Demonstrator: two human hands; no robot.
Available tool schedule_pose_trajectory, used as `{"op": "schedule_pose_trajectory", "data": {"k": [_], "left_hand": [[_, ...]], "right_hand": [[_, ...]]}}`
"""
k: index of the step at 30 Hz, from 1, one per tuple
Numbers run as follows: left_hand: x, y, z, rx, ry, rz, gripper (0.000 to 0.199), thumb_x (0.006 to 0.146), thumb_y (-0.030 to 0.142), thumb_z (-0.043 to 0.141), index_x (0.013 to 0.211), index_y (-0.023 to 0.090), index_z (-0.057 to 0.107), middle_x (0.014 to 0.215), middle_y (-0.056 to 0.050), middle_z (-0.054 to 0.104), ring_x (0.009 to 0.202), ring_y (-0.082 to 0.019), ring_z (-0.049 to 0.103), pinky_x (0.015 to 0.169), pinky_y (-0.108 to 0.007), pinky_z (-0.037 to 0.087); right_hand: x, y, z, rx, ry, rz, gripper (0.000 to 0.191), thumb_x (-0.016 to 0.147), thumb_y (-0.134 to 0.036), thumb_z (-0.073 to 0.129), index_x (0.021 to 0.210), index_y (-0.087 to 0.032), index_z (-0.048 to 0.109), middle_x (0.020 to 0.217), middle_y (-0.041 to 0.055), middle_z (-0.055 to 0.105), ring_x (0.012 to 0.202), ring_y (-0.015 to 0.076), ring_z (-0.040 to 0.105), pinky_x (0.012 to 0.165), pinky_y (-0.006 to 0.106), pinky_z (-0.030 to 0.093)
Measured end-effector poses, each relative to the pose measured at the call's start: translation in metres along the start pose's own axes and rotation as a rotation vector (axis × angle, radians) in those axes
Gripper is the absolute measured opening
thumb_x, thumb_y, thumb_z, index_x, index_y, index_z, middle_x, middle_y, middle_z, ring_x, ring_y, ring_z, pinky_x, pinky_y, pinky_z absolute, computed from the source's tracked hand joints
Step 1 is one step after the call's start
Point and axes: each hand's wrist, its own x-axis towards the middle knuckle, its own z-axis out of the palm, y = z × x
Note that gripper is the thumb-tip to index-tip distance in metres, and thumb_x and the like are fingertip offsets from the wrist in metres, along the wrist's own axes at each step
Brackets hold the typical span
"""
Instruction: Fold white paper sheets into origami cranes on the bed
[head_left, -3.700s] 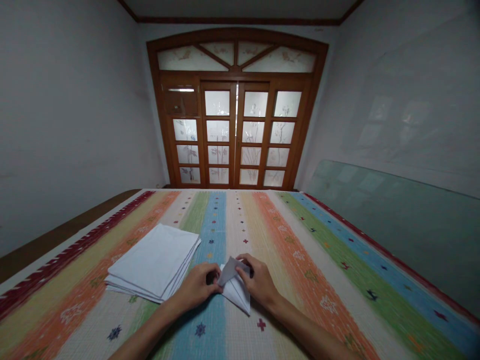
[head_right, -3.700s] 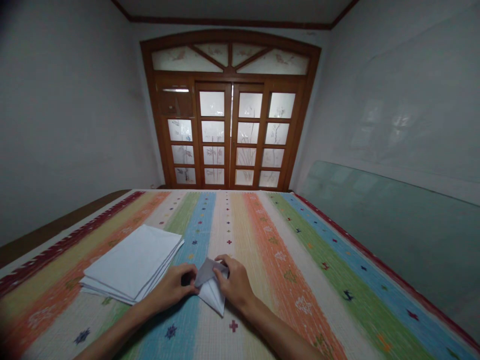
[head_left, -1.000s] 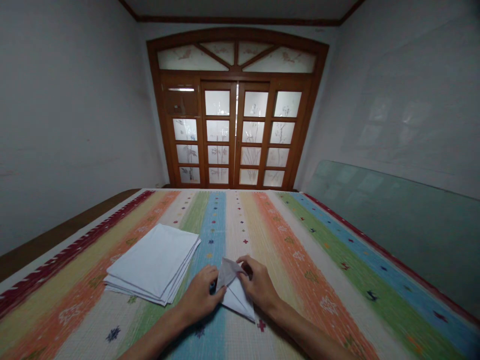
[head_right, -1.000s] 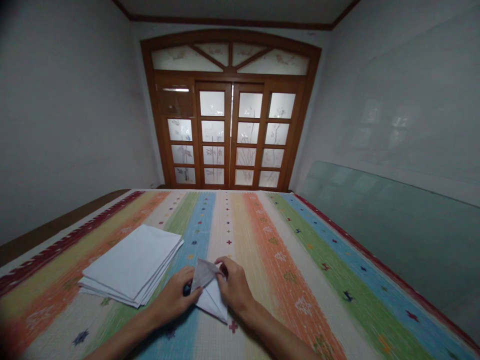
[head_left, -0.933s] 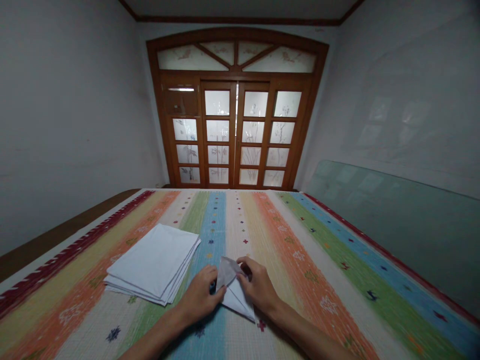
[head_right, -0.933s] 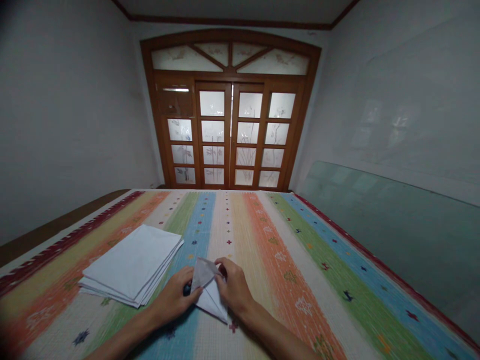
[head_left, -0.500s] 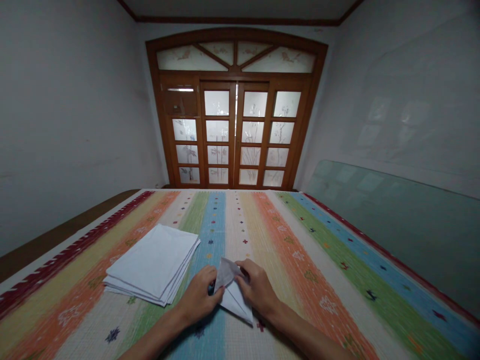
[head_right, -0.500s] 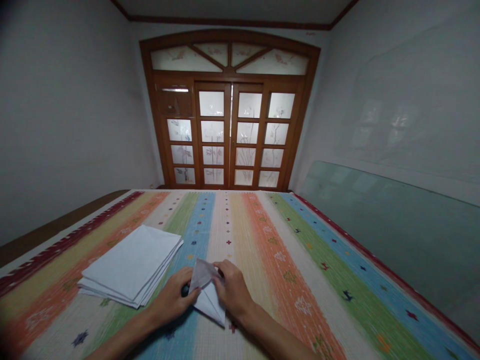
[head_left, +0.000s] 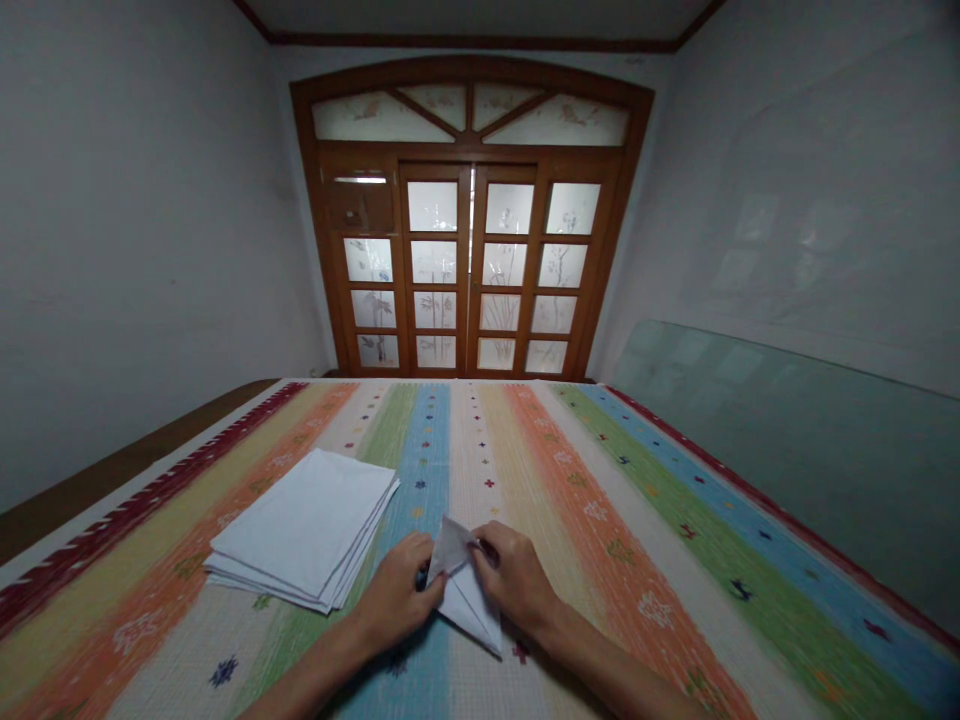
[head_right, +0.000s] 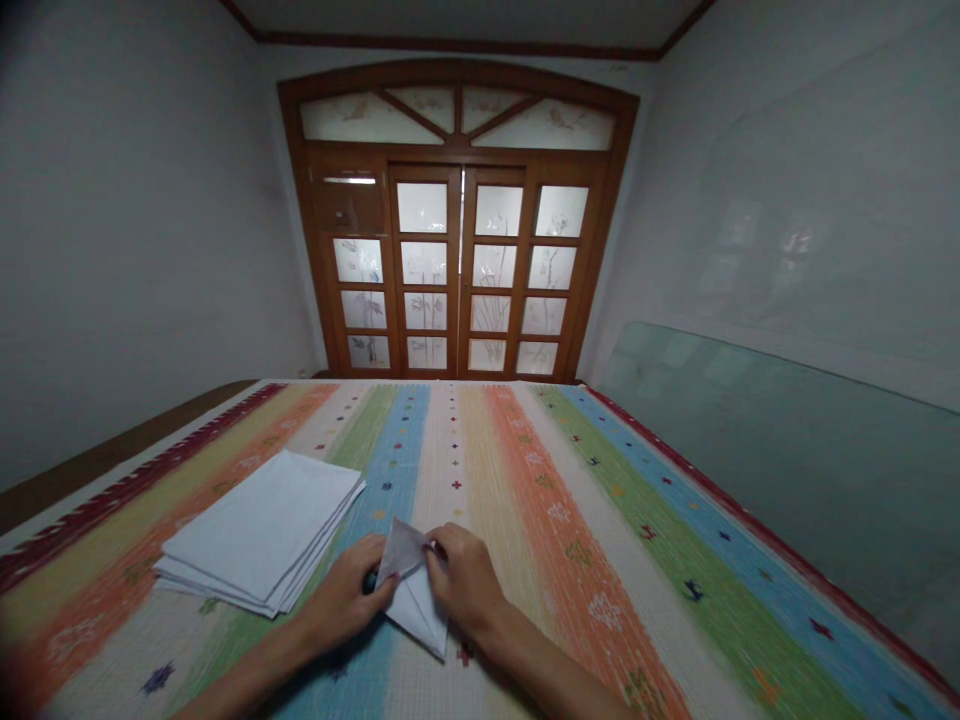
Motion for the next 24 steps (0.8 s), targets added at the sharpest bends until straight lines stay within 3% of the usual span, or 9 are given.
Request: {"op": "schedule_pose_trajectory", "data": {"k": [5,14,20,24], "left_hand": [[-0.0010,0.0002,0.0007,0.049,-0.025,0.083,0.014,0.087,0.019,0.055,0.087,0.021,0.069,0.098,-0.008,0.071,0.099,-0.026,0.060,0.093,-0.035,0.047],[-0.0018,-0.0002,0.0012,0.063,-0.033,0.132,0.014,0.086,0.015,0.055,0.087,0.019,0.068,0.098,-0.008,0.068,0.099,-0.025,0.059,0.089,-0.035,0.046],[-0.0011,0.0000,0.0021,0.069,-0.028,0.122,0.013,0.085,0.014,0.055,0.085,0.020,0.067,0.097,-0.007,0.068,0.098,-0.026,0.058,0.089,-0.036,0.045],[-0.0011,0.0000,0.0021,0.058,-0.015,0.110,0.013,0.085,0.016,0.054,0.086,0.019,0.067,0.097,-0.008,0.069,0.097,-0.026,0.058,0.089,-0.036,0.045]], "right_hand": [[-0.0001,-0.0040,-0.0009,-0.128,0.027,-0.064,0.007,0.089,-0.014,0.067,0.086,-0.017,0.073,0.081,0.0072,0.071,0.078,0.0223,0.066,0.071,0.030,0.047],[0.0010,-0.0032,-0.0009,-0.074,0.123,-0.178,0.012,0.090,-0.008,0.066,0.091,-0.018,0.071,0.082,0.0053,0.070,0.076,0.0208,0.067,0.071,0.030,0.049],[0.0000,-0.0033,0.0020,-0.054,0.113,-0.165,0.013,0.093,-0.009,0.061,0.092,-0.018,0.070,0.085,0.0063,0.072,0.075,0.0199,0.068,0.070,0.029,0.051],[0.0014,-0.0032,-0.0024,-0.057,0.059,-0.079,0.027,0.088,-0.007,0.062,0.112,-0.018,0.067,0.098,0.0092,0.070,0.085,0.0222,0.069,0.077,0.032,0.054]]}}
